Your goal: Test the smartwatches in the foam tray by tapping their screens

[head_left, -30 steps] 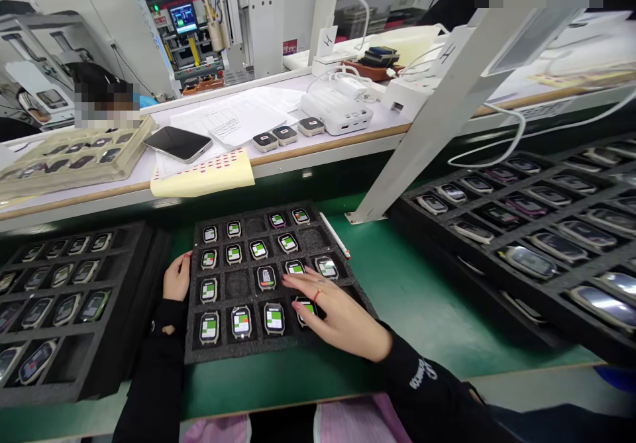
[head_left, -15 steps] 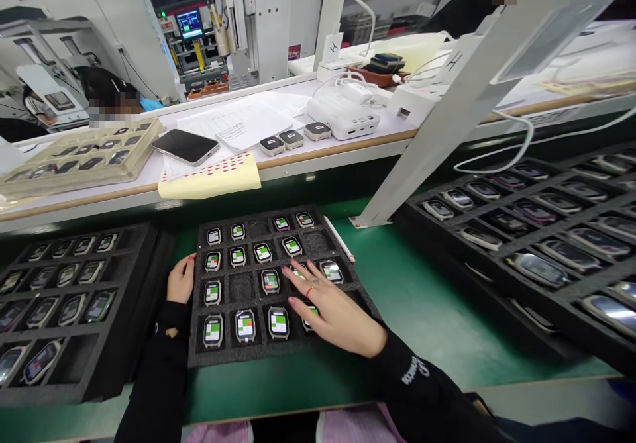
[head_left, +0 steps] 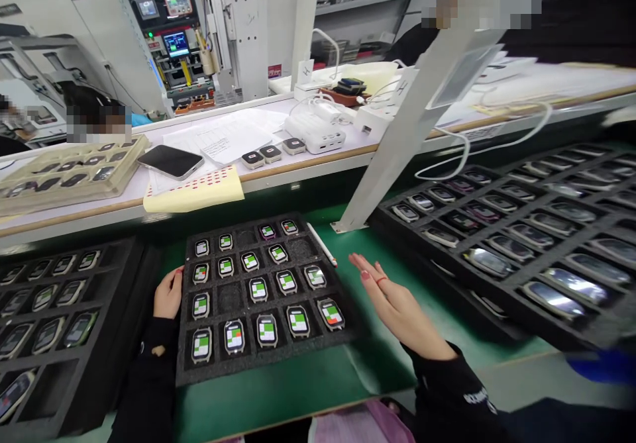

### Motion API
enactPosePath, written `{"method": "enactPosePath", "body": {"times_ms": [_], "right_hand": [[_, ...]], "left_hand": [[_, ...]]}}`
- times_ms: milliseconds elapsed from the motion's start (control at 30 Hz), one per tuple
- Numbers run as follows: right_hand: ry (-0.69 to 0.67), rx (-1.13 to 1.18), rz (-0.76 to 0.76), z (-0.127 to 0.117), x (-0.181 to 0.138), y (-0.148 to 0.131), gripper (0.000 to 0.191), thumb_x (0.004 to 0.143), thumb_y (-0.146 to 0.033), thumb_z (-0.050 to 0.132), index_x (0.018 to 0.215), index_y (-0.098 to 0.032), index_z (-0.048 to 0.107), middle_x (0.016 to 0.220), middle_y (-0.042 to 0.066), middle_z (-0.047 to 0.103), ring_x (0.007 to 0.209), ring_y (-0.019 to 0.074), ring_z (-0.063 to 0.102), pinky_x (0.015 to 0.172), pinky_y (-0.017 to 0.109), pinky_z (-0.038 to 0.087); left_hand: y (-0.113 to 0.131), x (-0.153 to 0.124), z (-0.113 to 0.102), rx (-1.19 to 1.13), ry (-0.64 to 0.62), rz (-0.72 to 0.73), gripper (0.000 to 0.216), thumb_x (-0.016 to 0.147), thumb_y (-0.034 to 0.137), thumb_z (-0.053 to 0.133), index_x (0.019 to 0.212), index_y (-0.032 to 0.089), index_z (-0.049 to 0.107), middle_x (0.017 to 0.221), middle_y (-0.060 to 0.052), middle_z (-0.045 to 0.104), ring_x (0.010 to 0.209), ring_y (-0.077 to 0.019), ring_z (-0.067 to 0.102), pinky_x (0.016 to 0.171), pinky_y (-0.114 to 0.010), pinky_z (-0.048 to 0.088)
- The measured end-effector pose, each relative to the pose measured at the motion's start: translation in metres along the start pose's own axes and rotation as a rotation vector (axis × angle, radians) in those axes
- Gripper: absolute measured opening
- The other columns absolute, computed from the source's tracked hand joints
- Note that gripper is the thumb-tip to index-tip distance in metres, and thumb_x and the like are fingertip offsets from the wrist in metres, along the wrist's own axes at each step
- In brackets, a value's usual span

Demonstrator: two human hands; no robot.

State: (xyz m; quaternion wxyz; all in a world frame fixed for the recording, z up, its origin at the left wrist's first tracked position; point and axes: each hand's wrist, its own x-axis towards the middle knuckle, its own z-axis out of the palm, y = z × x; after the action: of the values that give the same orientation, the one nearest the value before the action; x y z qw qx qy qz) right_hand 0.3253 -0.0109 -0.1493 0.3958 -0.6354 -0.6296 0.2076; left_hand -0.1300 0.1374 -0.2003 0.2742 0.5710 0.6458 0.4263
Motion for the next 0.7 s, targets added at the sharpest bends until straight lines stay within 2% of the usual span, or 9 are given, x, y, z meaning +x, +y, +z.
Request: {"method": "enactPosePath", "body": {"times_ms": [100, 233, 400, 467, 533, 600, 700], "right_hand": [[0.072, 0.061, 0.100, -0.016, -0.009, 0.004, 0.059, 0.104, -0.055, 0.027, 0.147, -0.018, 0.040, 0.144, 0.009, 0.046, 0.138, 0.0271, 0.032, 0.119, 0.050, 0.017], [0.197, 0.079, 0.166, -0.039, -0.016, -0.004, 0.064, 0.103, -0.059, 0.028, 0.149, -0.016, 0.038, 0.139, 0.012, 0.051, 0.132, 0.0284, 0.042, 0.115, 0.047, 0.028], [0.385, 0.074, 0.216, -0.055, -0.022, -0.010, 0.059, 0.103, -0.057, 0.026, 0.148, -0.020, 0.039, 0.136, 0.012, 0.054, 0.099, 0.0287, 0.065, 0.094, 0.042, 0.051], [0.435, 0.065, 0.213, -0.046, -0.022, -0.001, 0.054, 0.104, -0.054, 0.025, 0.146, -0.022, 0.040, 0.134, 0.011, 0.056, 0.095, 0.0273, 0.066, 0.088, 0.041, 0.053], [0.438, -0.016, 0.168, -0.028, -0.020, 0.016, 0.051, 0.105, -0.049, 0.024, 0.143, -0.020, 0.042, 0.131, 0.012, 0.058, 0.105, 0.0274, 0.063, 0.093, 0.042, 0.051], [0.349, -0.169, 0.104, -0.003, -0.017, 0.034, 0.051, 0.104, -0.045, 0.022, 0.141, -0.016, 0.043, 0.129, 0.015, 0.059, 0.117, 0.0285, 0.057, 0.101, 0.048, 0.045], [0.228, -0.279, 0.002, 0.027, -0.013, 0.057, 0.047, 0.098, -0.047, 0.034, 0.125, -0.017, 0.059, 0.133, 0.014, 0.056, 0.129, 0.0348, 0.045, 0.110, 0.061, 0.028]], "left_hand": [[-0.001, 0.003, 0.000, 0.001, 0.001, -0.008, 0.057, 0.077, 0.061, 0.052, 0.104, 0.014, 0.070, 0.115, -0.014, 0.069, 0.113, -0.0315, 0.060, 0.105, -0.045, 0.042], [-0.003, 0.006, -0.001, -0.004, -0.007, -0.015, 0.060, 0.074, 0.064, 0.054, 0.103, 0.015, 0.070, 0.116, -0.015, 0.068, 0.115, -0.0332, 0.059, 0.107, -0.047, 0.039], [-0.002, 0.008, -0.002, -0.006, 0.001, -0.015, 0.063, 0.070, 0.067, 0.055, 0.101, 0.014, 0.070, 0.115, -0.017, 0.068, 0.116, -0.0351, 0.058, 0.107, -0.049, 0.039], [-0.002, 0.008, -0.002, -0.006, 0.005, -0.015, 0.061, 0.069, 0.067, 0.056, 0.099, 0.016, 0.071, 0.113, -0.016, 0.069, 0.114, -0.0350, 0.059, 0.105, -0.048, 0.041], [-0.003, 0.009, -0.002, -0.008, 0.004, -0.017, 0.061, 0.069, 0.068, 0.056, 0.098, 0.016, 0.071, 0.113, -0.015, 0.070, 0.113, -0.0348, 0.060, 0.104, -0.048, 0.042], [-0.004, 0.008, -0.001, -0.014, 0.004, -0.018, 0.062, 0.069, 0.068, 0.055, 0.098, 0.016, 0.071, 0.114, -0.015, 0.069, 0.114, -0.0346, 0.060, 0.105, -0.048, 0.041], [-0.005, 0.006, 0.000, -0.026, 0.011, -0.018, 0.062, 0.070, 0.068, 0.054, 0.099, 0.016, 0.071, 0.114, -0.015, 0.069, 0.114, -0.0339, 0.060, 0.105, -0.047, 0.042]]}}
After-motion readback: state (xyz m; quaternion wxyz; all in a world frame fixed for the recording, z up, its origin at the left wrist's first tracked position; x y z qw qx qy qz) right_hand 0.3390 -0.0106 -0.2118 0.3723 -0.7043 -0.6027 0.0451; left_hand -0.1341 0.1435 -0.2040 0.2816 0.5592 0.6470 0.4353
